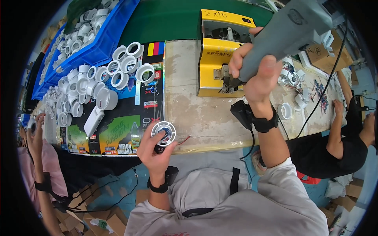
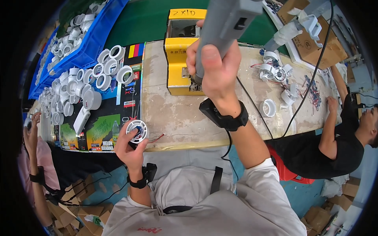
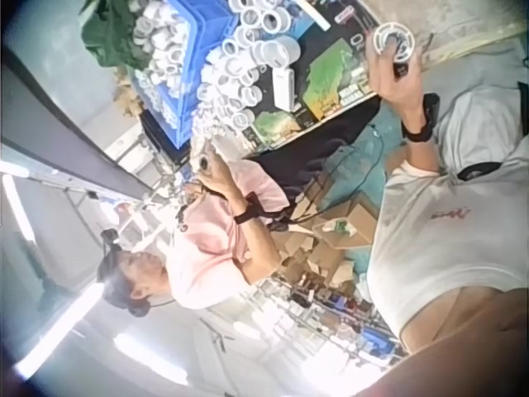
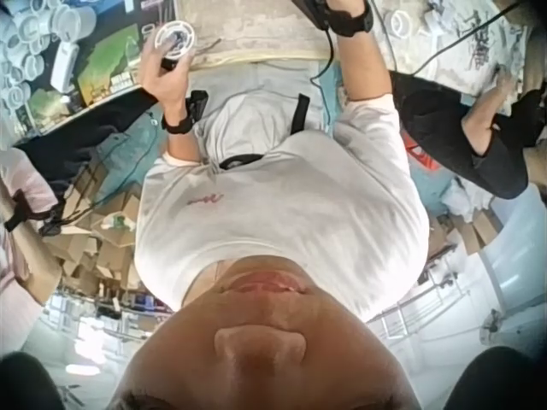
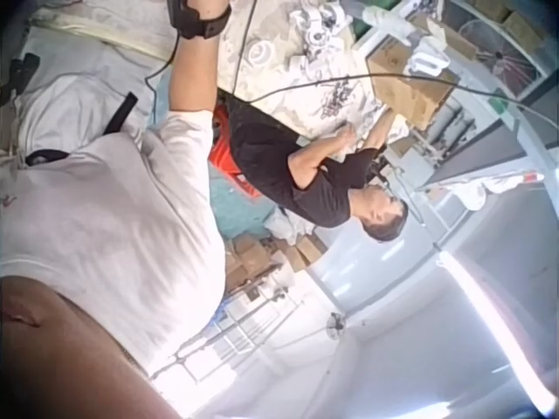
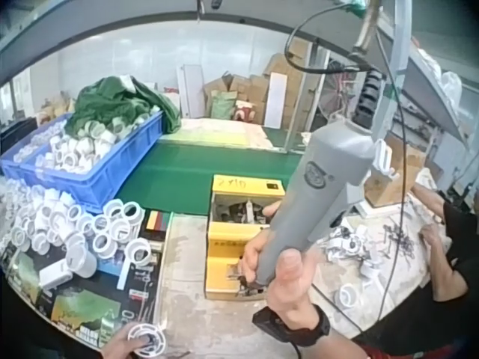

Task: Assembling components of a small handheld portable fan at a factory workstation.

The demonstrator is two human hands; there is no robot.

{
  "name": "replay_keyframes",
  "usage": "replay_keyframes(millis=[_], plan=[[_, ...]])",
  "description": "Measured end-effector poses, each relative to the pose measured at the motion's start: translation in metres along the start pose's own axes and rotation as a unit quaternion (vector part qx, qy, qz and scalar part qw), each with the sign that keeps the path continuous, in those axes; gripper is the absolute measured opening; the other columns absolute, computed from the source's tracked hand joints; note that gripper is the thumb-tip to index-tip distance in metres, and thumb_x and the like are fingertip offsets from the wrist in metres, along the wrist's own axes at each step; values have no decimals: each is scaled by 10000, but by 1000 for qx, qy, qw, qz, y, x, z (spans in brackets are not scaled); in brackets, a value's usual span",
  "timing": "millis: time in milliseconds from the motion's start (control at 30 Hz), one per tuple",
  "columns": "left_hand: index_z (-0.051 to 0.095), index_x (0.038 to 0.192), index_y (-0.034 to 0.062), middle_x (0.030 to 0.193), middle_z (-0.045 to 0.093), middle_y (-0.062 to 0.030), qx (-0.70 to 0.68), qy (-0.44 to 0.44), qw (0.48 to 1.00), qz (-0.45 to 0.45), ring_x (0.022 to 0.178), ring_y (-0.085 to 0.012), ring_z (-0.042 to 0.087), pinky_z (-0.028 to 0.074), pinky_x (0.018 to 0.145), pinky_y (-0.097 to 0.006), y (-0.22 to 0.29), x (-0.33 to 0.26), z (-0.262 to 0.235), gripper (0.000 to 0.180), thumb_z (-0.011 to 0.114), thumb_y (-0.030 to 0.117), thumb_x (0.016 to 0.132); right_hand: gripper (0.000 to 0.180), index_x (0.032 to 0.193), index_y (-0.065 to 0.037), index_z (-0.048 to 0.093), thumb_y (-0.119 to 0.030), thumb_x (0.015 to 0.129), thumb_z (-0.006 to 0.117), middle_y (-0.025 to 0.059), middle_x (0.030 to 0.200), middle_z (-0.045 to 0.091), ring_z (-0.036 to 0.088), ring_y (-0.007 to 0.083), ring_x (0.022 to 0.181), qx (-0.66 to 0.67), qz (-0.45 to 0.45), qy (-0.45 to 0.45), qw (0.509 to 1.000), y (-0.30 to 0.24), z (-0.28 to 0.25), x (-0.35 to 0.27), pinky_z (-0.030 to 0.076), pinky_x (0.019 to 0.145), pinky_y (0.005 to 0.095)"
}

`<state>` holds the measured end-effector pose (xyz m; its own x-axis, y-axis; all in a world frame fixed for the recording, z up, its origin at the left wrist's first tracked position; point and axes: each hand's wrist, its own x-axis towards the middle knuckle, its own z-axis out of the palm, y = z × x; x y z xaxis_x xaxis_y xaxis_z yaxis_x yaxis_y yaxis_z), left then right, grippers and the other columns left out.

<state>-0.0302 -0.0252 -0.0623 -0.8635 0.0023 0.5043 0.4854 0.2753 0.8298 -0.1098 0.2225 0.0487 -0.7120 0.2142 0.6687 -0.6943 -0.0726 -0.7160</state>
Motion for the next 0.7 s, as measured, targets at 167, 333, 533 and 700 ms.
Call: replay_keyframes(millis=[167,333,533,700], plan=[[641,874,-40,1081,618,-236,19,-9,1000,22,898,-306,651,533,754,-334,1,3,0,415,828,10,507,782,1238,-19,318,-683,839,422,59,616,458,452,138,478,-68,97,-53,992,-11,-5,-5,392,474,279],[652,864,-5,1060,619,-239,24,-30,998,51,871,-326,653,541,724,-340,27,1,2,408,848,90,520,891,1367,-60,208,-731,814,405,63,673,458,489,174,533,156,122,-93,976,-54,3,-23,413,545,331],[653,825,34,1025,619,-235,-3,-98,987,127,790,-314,640,530,653,-324,59,4,18,408,853,213,517,858,1431,-153,146,-657,828,491,92,765,506,527,212,615,172,156,-159,960,-101,30,-40,424,599,358],[655,823,37,1022,617,-235,-11,-89,987,137,758,-306,628,515,629,-316,62,2,15,398,842,220,522,864,1424,-179,133,-622,816,557,102,775,526,545,221,638,170,226,-186,941,-106,43,-51,429,612,365]])
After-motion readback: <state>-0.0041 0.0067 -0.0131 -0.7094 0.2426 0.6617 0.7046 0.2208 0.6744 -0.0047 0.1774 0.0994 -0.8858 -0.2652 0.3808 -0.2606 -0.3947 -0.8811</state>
